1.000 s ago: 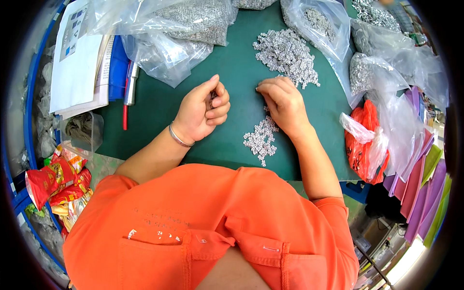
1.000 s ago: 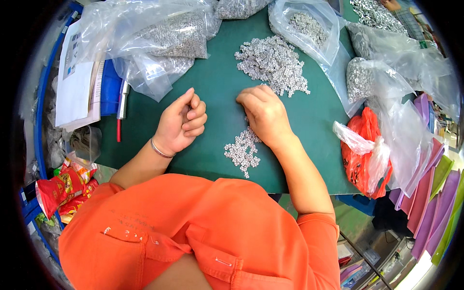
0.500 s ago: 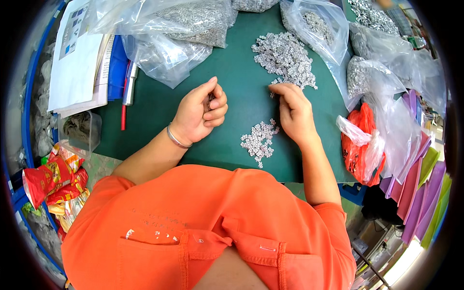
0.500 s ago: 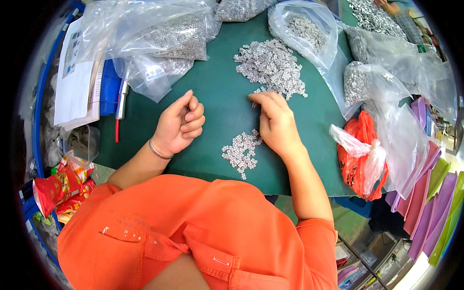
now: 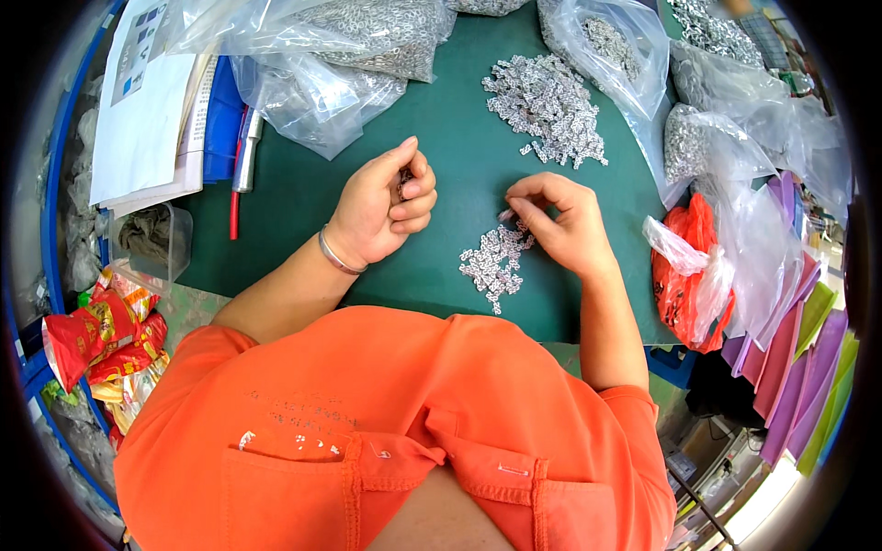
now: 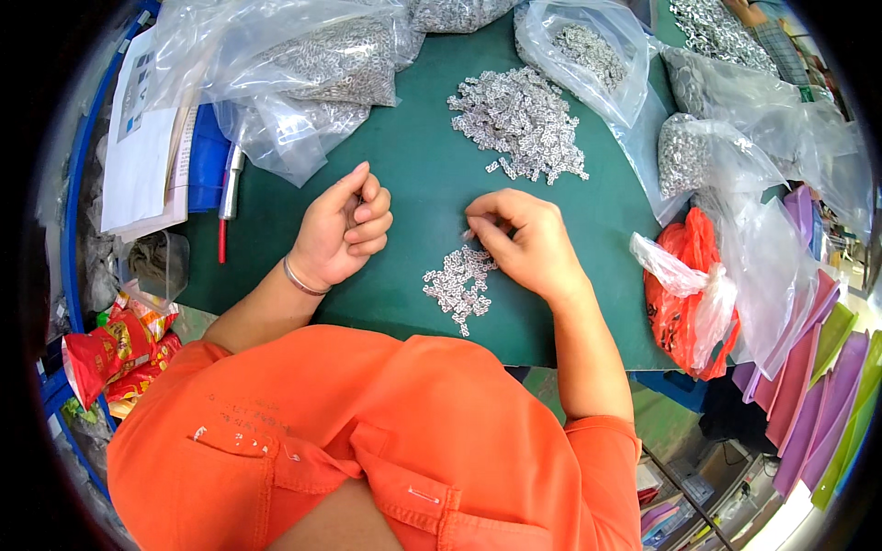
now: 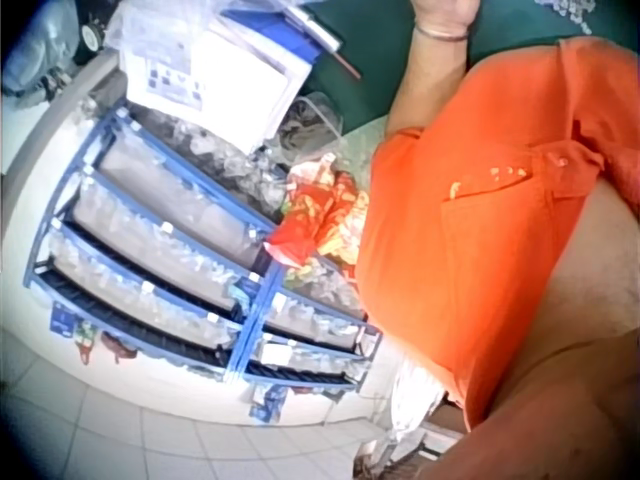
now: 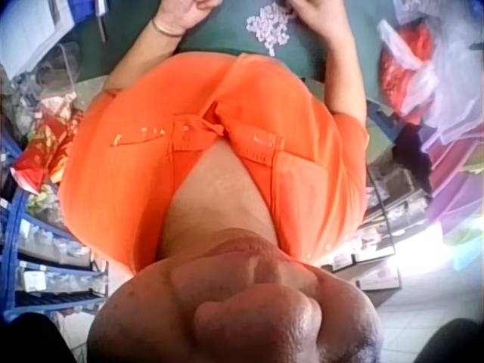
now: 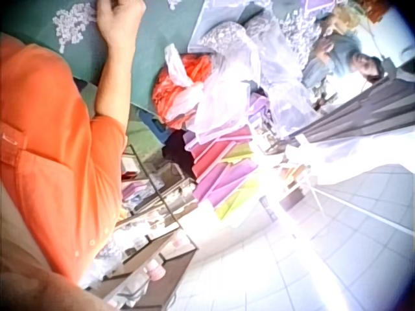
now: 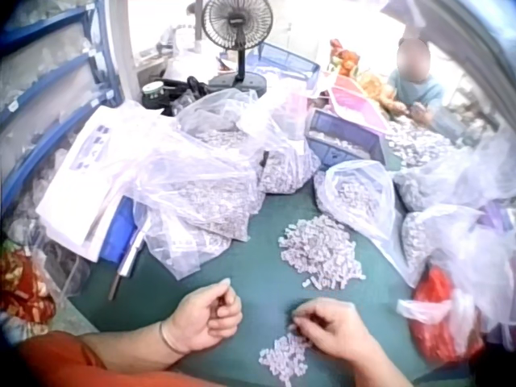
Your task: The person sorts small gray plastic components on a green desk, picking them by hand from a central pile and arranging them into smaller groups.
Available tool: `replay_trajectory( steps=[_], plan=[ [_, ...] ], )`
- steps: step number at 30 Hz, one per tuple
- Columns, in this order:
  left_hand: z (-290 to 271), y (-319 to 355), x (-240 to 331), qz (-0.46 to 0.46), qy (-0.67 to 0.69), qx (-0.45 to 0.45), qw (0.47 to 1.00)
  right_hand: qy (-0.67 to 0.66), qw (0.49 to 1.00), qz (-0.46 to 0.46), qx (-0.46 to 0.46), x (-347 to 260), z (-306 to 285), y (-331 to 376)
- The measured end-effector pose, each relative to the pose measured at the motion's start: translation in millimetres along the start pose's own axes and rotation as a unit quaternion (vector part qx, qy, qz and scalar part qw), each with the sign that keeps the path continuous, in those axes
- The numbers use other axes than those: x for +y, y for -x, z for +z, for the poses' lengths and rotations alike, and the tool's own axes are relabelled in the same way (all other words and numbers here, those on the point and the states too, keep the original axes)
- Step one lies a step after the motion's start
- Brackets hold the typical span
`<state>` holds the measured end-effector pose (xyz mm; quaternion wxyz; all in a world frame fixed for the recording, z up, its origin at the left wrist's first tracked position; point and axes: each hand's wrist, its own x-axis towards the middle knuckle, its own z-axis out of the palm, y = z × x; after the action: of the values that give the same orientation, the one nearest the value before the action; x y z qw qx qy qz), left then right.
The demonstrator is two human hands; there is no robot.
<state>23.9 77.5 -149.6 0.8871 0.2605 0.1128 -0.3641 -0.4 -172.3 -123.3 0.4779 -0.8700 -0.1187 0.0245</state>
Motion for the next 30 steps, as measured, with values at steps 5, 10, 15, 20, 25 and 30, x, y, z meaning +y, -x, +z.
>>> replay_trajectory(
  steps=[5,10,15,20,25,30],
  plan=[
    [0.1,-1.9,0.4,-0.004,0.0,-0.009,1.0,0.271,0.928,-0.233,0.105,19.6,4.1,-27.8],
    [0.8,-1.1,-0.5,-0.003,-0.004,-0.001,1.0,0.267,0.941,-0.192,0.08,16.6,4.0,-11.5],
    [11.1,1.7,-3.9,-0.042,-0.11,0.013,0.993,0.061,0.983,-0.131,0.116,-16.0,23.7,4.7],
    [11.4,2.0,-6.8,-0.086,-0.165,-0.045,0.981,0.005,0.973,-0.211,0.091,-41.2,39.1,-2.0],
    [-1.9,-1.9,1.3,-0.098,-0.039,-0.047,0.993,0.247,0.949,-0.125,0.154,13.3,16.8,-16.8],
    [-2.6,-1.9,-0.3,-0.079,-0.013,-0.044,0.996,0.139,0.976,-0.086,0.143,14.9,3.6,-3.7]
  ],
)
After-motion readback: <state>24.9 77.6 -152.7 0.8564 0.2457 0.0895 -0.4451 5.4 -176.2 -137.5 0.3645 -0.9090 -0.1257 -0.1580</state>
